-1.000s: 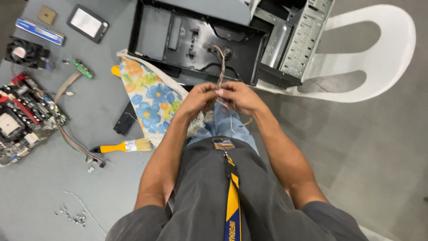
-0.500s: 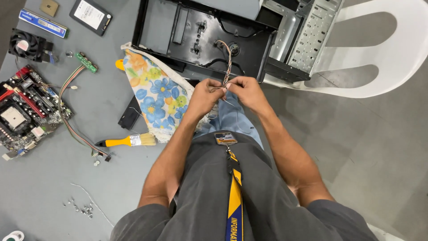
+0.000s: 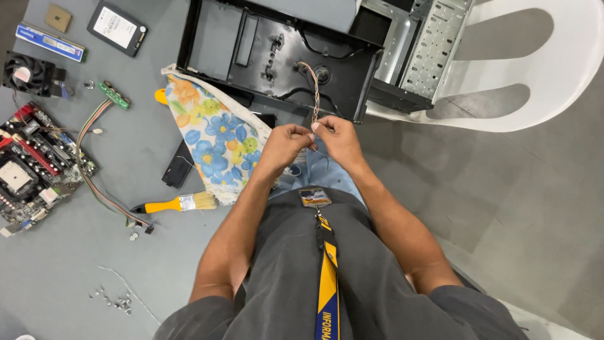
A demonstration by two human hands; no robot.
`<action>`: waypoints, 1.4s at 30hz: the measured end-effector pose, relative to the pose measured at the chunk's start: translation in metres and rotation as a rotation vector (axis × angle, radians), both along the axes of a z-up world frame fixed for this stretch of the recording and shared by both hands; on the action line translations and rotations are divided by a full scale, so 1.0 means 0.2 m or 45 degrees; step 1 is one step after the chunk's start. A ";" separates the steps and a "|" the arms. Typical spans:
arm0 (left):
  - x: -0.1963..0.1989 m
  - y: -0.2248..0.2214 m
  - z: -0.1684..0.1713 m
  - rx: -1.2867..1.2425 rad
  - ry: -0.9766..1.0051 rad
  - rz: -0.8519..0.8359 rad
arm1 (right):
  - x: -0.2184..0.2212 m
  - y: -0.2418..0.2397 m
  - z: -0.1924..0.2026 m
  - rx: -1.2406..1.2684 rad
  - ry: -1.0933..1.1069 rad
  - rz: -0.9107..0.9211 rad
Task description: Untangling and organizing the internal front-panel wires of a computer chassis.
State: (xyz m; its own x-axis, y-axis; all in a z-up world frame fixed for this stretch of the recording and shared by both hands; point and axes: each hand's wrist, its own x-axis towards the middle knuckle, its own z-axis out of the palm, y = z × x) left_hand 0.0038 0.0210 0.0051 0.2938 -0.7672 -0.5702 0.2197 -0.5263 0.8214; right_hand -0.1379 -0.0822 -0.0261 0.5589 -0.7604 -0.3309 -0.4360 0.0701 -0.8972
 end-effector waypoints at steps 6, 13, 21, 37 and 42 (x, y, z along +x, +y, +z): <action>0.03 0.00 0.05 0.118 0.276 0.076 | -0.01 -0.02 0.01 -0.071 -0.061 0.130; 0.09 0.06 -0.09 0.106 0.973 0.124 | 0.00 0.03 0.05 0.078 -0.185 0.032; 0.09 0.06 -0.22 0.052 1.011 0.128 | -0.01 0.02 -0.03 0.110 -0.367 0.018; 0.07 0.02 -0.28 -0.112 1.058 0.171 | 0.01 -0.04 0.07 0.128 -0.381 0.081; 0.06 0.05 -0.31 -0.217 1.122 0.196 | 0.02 -0.04 0.11 0.168 -0.371 0.086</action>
